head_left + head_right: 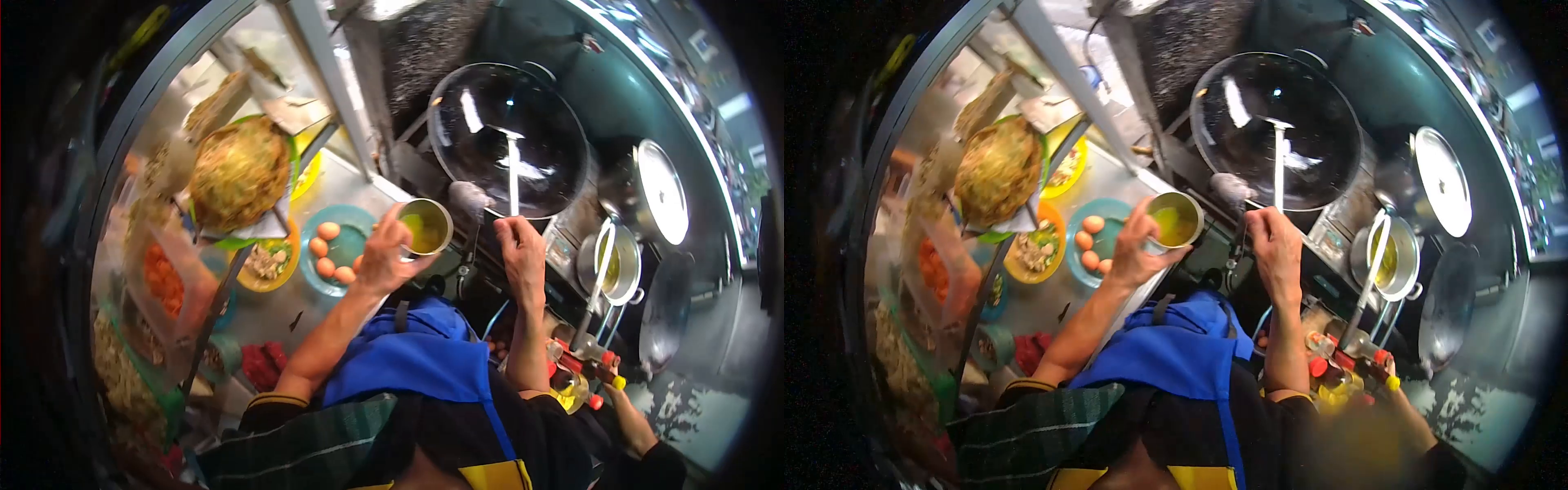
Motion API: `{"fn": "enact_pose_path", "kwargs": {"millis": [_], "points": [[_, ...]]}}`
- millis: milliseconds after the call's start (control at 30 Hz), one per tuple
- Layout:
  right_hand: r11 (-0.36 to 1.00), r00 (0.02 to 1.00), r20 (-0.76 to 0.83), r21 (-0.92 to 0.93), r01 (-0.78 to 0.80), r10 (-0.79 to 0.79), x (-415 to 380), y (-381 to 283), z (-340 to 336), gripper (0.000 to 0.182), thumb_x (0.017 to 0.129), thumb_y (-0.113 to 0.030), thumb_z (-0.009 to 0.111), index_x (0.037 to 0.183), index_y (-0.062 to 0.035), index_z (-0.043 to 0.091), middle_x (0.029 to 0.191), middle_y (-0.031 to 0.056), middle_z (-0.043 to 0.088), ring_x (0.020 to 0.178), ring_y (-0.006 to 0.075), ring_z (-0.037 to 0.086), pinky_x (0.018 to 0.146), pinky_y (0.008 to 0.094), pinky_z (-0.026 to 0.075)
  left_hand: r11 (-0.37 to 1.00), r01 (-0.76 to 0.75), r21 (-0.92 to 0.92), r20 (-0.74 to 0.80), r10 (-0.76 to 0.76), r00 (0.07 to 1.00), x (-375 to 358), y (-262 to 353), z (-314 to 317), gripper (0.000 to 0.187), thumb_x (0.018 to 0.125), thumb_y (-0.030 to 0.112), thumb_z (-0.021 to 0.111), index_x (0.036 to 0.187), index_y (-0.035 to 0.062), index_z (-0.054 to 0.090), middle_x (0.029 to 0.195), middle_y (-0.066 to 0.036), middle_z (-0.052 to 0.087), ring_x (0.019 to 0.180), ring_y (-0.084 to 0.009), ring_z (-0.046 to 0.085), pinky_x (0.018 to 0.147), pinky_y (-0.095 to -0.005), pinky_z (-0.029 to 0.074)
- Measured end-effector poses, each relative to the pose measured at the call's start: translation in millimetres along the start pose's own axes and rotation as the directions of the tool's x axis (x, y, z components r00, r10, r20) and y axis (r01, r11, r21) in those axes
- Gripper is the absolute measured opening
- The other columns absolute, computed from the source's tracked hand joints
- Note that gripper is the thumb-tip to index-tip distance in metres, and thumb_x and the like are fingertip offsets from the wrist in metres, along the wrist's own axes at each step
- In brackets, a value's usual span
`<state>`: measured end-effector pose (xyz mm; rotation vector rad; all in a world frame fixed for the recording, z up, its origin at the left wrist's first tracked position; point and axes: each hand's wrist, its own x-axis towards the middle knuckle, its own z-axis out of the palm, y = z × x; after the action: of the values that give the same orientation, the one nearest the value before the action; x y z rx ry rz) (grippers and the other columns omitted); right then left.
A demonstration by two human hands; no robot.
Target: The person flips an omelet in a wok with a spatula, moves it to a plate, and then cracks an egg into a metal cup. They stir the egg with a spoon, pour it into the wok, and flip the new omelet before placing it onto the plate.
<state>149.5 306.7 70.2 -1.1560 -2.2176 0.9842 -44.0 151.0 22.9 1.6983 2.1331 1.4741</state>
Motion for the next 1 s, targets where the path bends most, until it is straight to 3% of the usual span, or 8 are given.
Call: {"fn": "enact_pose_path", "kwargs": {"millis": [67, 167, 267, 400, 467, 667, 800, 1000], "points": [[0.941, 0.973, -0.187, -0.332, 0.069, -0.137, 1, 73, 11, 0.019, 0.096, -0.02, 0.061, 0.099, -0.0013, 0.063, 0.092, 0.0168, 0.063, 0.089, 0.0349, 0.063, 0.073, 0.0392, 0.05, 1.0, -0.02, -0.012, -0.055, 0.019, 0.998, 3, -11, -2, 0.06, 0.063, 0.021, 0.093, 0.091, 0.008, 0.042, 0.129, -0.031, 0.053, 0.116, -0.0423, 0.059, 0.092, -0.0425, 0.051], [0.988, 0.986, -0.084, -0.031, -0.149, 0.146, -7, 123, 31, 0.033, 0.091, -0.022, 0.068, 0.113, -0.002, 0.053, 0.105, 0.0202, 0.055, 0.088, 0.0305, 0.063, 0.074, 0.0388, 0.053, 0.999, 0.036, -0.004, -0.056, -0.036, 0.998, 22, -11, -10, 0.059, 0.066, 0.025, 0.091, 0.095, 0.0091, 0.042, 0.133, -0.024, 0.052, 0.109, -0.0392, 0.06, 0.088, -0.0439, 0.051], [0.557, 0.876, 0.103, 0.735, -0.386, 0.471, 3, 127, 46, 0.049, 0.089, -0.019, 0.073, 0.123, -0.0061, 0.041, 0.1, 0.011, 0.055, 0.073, 0.0148, 0.061, 0.059, 0.0267, 0.052, 0.997, -0.028, 0.073, -0.041, 0.031, 0.999, 55, -9, -13, 0.061, 0.066, 0.023, 0.091, 0.097, 0.0083, 0.04, 0.129, -0.023, 0.054, 0.109, -0.039, 0.06, 0.09, -0.0444, 0.05], [-0.024, 0.849, 0.388, 0.913, -0.407, 0.359, 44, 126, 24, 0.028, 0.099, -0.019, 0.059, 0.121, -0.0094, 0.045, 0.085, 0.0035, 0.059, 0.054, 0.0093, 0.05, 0.047, 0.0281, 0.042, 0.98, -0.138, 0.143, 0.053, 0.131, 0.99, 103, -17, 5, 0.063, 0.065, 0.022, 0.091, 0.1, 0.0079, 0.041, 0.118, -0.019, 0.056, 0.108, -0.0387, 0.059, 0.09, -0.0457, 0.049], [0.006, 0.856, 0.37, 0.917, -0.398, 0.361, 56, 136, 21, 0.027, 0.102, -0.023, 0.053, 0.123, -0.0067, 0.048, 0.079, 0.0018, 0.057, 0.05, 0.0078, 0.046, 0.044, 0.0253, 0.038, 0.989, -0.116, 0.092, 0.099, 0.107, 0.989, 126, -20, 23, 0.062, 0.066, 0.024, 0.09, 0.102, 0.0085, 0.042, 0.112, -0.018, 0.056, 0.105, -0.0385, 0.059, 0.088, -0.046, 0.049], [0.786, 0.936, -0.141, 0.591, -0.182, 0.322, 10, 171, 32, 0.043, 0.099, -0.027, 0.056, 0.134, -0.0051, 0.047, 0.076, -0.0013, 0.052, 0.052, 0.0048, 0.042, 0.044, 0.0205, 0.033, 0.91, -0.332, 0.246, 0.269, 0.265, 0.926, 187, -48, 93, 0.06, 0.062, 0.019, 0.088, 0.104, 0.0093, 0.045, 0.102, -0.014, 0.057, 0.098, -0.0369, 0.058, 0.083, -0.046, 0.047], [0.733, 0.867, -0.105, 0.589, -0.341, 0.487, -44, 179, 35, 0.048, 0.096, -0.028, 0.06, 0.137, -0.0061, 0.047, 0.089, 0.0037, 0.057, 0.076, 0.0119, 0.053, 0.067, 0.0279, 0.045, 0.855, -0.417, 0.308, 0.422, 0.27, 0.866, 218, -64, 144, 0.066, 0.06, 0.016, 0.088, 0.111, 0.0057, 0.047, 0.111, -0.016, 0.057, 0.107, -0.038, 0.057, 0.09, -0.0464, 0.046], [0.582, 0.829, -0.086, 0.752, -0.311, 0.553, -68, 179, 37, 0.05, 0.096, -0.024, 0.062, 0.139, -0.0053, 0.044, 0.086, -0.0004, 0.054, 0.069, 0.0058, 0.048, 0.06, 0.0216, 0.041, 0.774, -0.525, 0.353, 0.549, 0.283, 0.787, 240, -81, 222, 0.072, 0.055, 0.012, 0.085, 0.117, 0.0074, 0.048, 0.129, -0.013, 0.05, 0.112, -0.0356, 0.054, 0.096, -0.0458, 0.047]]}}
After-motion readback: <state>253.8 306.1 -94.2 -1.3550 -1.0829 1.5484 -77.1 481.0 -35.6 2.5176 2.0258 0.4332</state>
